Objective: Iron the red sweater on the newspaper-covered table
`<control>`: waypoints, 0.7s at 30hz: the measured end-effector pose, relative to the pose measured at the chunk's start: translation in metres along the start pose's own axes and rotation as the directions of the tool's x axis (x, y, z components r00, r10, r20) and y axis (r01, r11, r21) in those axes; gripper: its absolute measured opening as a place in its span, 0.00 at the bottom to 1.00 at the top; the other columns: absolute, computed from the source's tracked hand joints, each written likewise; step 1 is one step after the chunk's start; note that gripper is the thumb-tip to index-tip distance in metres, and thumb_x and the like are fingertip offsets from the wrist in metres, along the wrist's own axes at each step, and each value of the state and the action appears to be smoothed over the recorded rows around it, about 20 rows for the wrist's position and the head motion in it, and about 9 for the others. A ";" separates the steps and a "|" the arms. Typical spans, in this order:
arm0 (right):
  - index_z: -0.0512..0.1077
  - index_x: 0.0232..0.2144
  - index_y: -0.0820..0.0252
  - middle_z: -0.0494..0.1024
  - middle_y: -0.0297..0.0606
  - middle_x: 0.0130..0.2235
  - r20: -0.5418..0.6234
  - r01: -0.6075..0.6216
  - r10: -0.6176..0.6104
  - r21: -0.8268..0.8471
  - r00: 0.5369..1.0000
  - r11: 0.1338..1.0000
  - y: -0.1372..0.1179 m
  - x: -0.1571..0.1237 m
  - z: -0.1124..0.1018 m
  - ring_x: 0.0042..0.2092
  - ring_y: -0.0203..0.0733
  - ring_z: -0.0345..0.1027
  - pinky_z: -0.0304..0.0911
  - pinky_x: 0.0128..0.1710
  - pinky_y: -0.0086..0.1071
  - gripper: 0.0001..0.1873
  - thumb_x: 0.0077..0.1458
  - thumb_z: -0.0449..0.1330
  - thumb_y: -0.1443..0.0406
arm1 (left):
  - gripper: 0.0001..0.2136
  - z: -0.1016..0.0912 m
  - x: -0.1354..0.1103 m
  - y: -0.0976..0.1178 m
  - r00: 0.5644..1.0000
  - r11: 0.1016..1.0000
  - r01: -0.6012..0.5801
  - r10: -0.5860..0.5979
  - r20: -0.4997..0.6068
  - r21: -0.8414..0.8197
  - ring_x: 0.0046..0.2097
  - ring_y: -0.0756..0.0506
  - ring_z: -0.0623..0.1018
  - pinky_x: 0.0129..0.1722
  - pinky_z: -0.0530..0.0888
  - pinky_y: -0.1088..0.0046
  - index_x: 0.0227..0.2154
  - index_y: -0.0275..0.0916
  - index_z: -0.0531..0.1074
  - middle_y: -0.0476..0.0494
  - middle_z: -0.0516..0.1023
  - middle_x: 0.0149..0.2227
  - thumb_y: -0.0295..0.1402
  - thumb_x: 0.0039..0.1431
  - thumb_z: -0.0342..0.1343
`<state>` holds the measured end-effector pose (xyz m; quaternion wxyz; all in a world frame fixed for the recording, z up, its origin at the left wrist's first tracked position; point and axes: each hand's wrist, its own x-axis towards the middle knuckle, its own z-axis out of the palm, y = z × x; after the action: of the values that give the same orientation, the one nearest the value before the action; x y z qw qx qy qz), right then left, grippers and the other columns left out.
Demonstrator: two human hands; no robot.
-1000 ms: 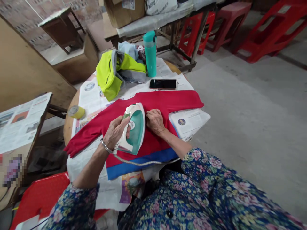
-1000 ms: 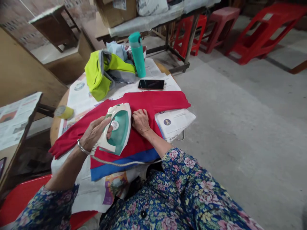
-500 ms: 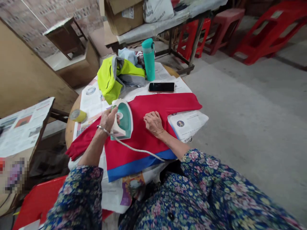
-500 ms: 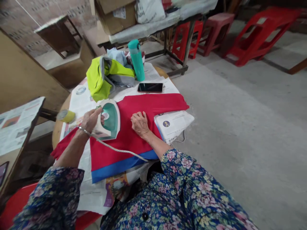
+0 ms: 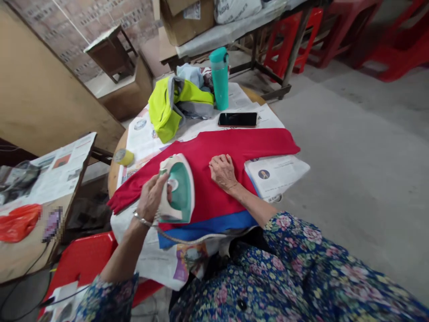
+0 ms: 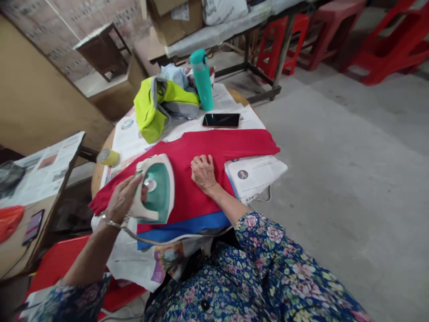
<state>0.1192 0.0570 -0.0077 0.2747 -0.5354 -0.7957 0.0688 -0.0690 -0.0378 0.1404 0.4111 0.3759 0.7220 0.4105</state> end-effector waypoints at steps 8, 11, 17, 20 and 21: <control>0.80 0.41 0.62 0.81 0.53 0.44 -0.040 0.027 -0.030 -0.057 0.999 0.998 0.013 -0.007 0.005 0.48 0.57 0.65 0.56 0.59 0.48 0.15 0.63 0.54 0.73 | 0.17 0.069 0.038 0.017 0.985 0.997 -0.047 0.057 0.160 -0.063 0.17 0.53 0.68 0.18 0.66 0.78 0.26 0.41 0.66 0.56 0.69 0.19 0.39 0.64 0.66; 0.80 0.39 0.60 0.81 0.51 0.42 -0.085 0.025 -0.029 -0.049 0.996 0.998 0.016 -0.006 0.009 0.46 0.57 0.65 0.56 0.58 0.49 0.16 0.64 0.52 0.73 | 0.16 0.061 0.060 0.019 0.994 0.995 -0.075 0.079 0.081 -0.058 0.17 0.54 0.68 0.19 0.65 0.79 0.26 0.41 0.66 0.57 0.68 0.19 0.36 0.65 0.66; 0.80 0.39 0.60 0.82 0.51 0.44 -0.075 0.000 -0.005 -0.068 0.997 0.998 0.009 -0.004 0.008 0.47 0.56 0.65 0.54 0.59 0.47 0.16 0.67 0.51 0.72 | 0.14 -0.005 0.091 0.015 0.981 0.998 -0.032 0.022 -0.194 -0.050 0.16 0.51 0.68 0.19 0.67 0.77 0.25 0.43 0.66 0.56 0.67 0.16 0.38 0.61 0.65; 0.80 0.41 0.61 0.81 0.51 0.45 -0.056 -0.012 0.009 -0.071 0.998 0.997 0.005 -0.002 0.007 0.49 0.56 0.65 0.53 0.60 0.47 0.16 0.67 0.51 0.72 | 0.15 -0.039 0.102 0.011 0.967 0.999 -0.046 0.037 -0.250 -0.029 0.16 0.50 0.68 0.19 0.68 0.75 0.24 0.43 0.66 0.54 0.68 0.15 0.41 0.58 0.66; 0.80 0.41 0.61 0.81 0.51 0.45 -0.057 -0.009 0.005 -0.067 0.998 0.998 0.004 -0.002 0.007 0.49 0.56 0.65 0.53 0.61 0.48 0.15 0.67 0.52 0.72 | 0.15 -0.048 0.105 0.011 0.965 0.998 -0.054 0.047 -0.256 -0.020 0.16 0.50 0.67 0.18 0.67 0.76 0.24 0.44 0.66 0.54 0.67 0.14 0.41 0.57 0.66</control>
<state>0.1197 0.0581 -0.0157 0.2789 -0.5490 -0.7875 0.0275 -0.1496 0.0450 0.1357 0.3091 0.3325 0.7534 0.4757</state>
